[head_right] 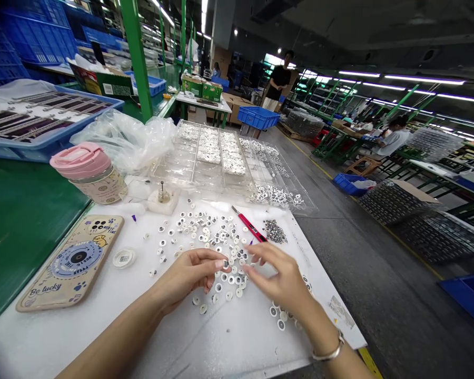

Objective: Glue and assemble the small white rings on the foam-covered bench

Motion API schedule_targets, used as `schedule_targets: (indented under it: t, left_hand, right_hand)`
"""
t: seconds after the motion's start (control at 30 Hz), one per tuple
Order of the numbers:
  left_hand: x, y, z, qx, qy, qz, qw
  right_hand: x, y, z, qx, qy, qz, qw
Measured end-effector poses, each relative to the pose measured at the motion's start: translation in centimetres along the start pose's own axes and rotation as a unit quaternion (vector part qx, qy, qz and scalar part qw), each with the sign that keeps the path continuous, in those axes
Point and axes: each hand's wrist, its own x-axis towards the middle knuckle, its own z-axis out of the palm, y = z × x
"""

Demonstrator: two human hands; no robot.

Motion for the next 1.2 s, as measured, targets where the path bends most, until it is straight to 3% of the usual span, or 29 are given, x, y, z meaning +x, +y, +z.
schedule_targets:
  t: [0.13,0.5,0.63,0.87,1.03,1.2]
  left_hand:
    - [0.1,-0.5,0.3,0.028,-0.026,0.006,0.999]
    - [0.0,-0.5,0.3,0.077,-0.009,0.037,0.996]
    - [-0.3,-0.4,0.6,0.111,-0.004,0.060,0.992]
    - [-0.4,-0.8,1.0,0.167,0.073,0.116,0.976]
    - [-0.2,-0.7,0.7,0.170,0.039,0.125,0.977]
    - [-0.1,-0.8,0.4,0.162,0.055,0.122,0.978]
  right_hand:
    - [-1.4,-2.8,1.1,-0.002,0.037,-0.104,0.994]
    - [-1.2,-3.5,2.5,-0.037,0.099,-0.116,0.988]
    - [-1.0,-3.4,2.8,0.019,0.095,-0.048,0.994]
    - [0.2,-4.0,2.7,0.138,0.063,0.096,0.984]
    - [0.9,-4.1,3.1,0.158,0.051,0.135,0.977]
    - [1.5,-3.7,3.5,0.258,0.027,0.248,0.933]
